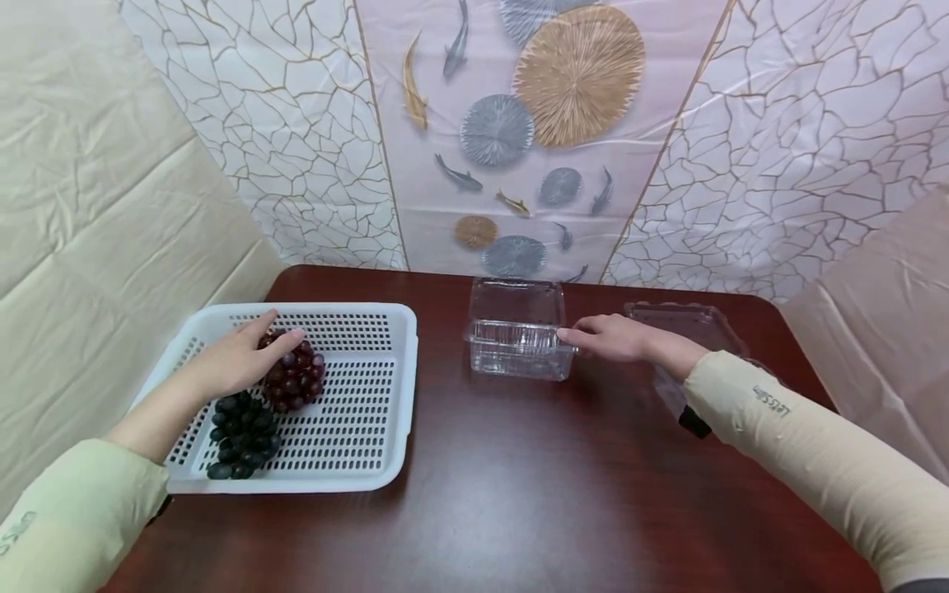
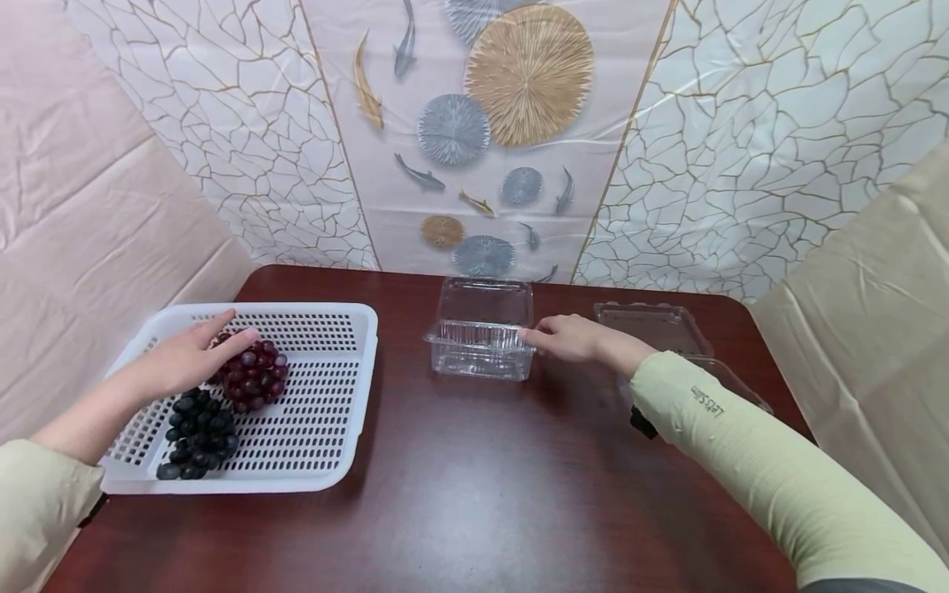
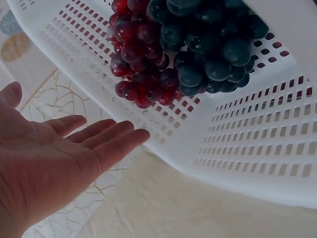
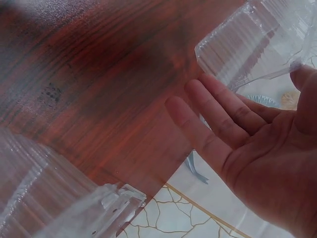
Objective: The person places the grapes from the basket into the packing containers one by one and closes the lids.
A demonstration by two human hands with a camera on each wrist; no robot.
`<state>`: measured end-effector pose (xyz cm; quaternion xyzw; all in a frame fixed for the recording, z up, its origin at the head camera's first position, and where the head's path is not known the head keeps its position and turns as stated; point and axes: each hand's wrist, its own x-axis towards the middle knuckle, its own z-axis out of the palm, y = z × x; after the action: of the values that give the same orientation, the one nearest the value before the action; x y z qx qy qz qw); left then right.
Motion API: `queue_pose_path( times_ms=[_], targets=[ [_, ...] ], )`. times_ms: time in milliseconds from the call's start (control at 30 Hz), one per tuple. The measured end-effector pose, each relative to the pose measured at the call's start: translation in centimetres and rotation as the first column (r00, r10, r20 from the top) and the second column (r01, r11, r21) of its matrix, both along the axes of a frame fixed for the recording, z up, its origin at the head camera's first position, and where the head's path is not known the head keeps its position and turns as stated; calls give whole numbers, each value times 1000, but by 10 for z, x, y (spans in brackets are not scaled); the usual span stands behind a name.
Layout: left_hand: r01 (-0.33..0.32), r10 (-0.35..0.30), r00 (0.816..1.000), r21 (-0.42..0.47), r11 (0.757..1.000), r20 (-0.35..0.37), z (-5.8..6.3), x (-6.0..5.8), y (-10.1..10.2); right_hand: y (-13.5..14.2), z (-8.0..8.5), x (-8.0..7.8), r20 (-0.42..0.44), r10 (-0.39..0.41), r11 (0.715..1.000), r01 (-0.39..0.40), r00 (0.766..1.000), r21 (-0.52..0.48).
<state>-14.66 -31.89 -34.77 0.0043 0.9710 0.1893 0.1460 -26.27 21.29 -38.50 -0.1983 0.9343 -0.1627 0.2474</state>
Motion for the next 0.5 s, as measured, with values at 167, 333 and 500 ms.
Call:
queue_pose_path(
  times_ms=[167,333,500],
  targets=[
    [-36,33,998,79,996,44,2,-1,-8,1,-4,1,20,8,1000,-8,1000,-30],
    [-104,85,988,149,983,126,1,-3,-17,2,-8,3,86,-3,997,9,996,-74],
    [-174,114,971,297,939,209,-3,-5,-24,4,-13,6,152,-45,993,60,987,-99]
  ],
)
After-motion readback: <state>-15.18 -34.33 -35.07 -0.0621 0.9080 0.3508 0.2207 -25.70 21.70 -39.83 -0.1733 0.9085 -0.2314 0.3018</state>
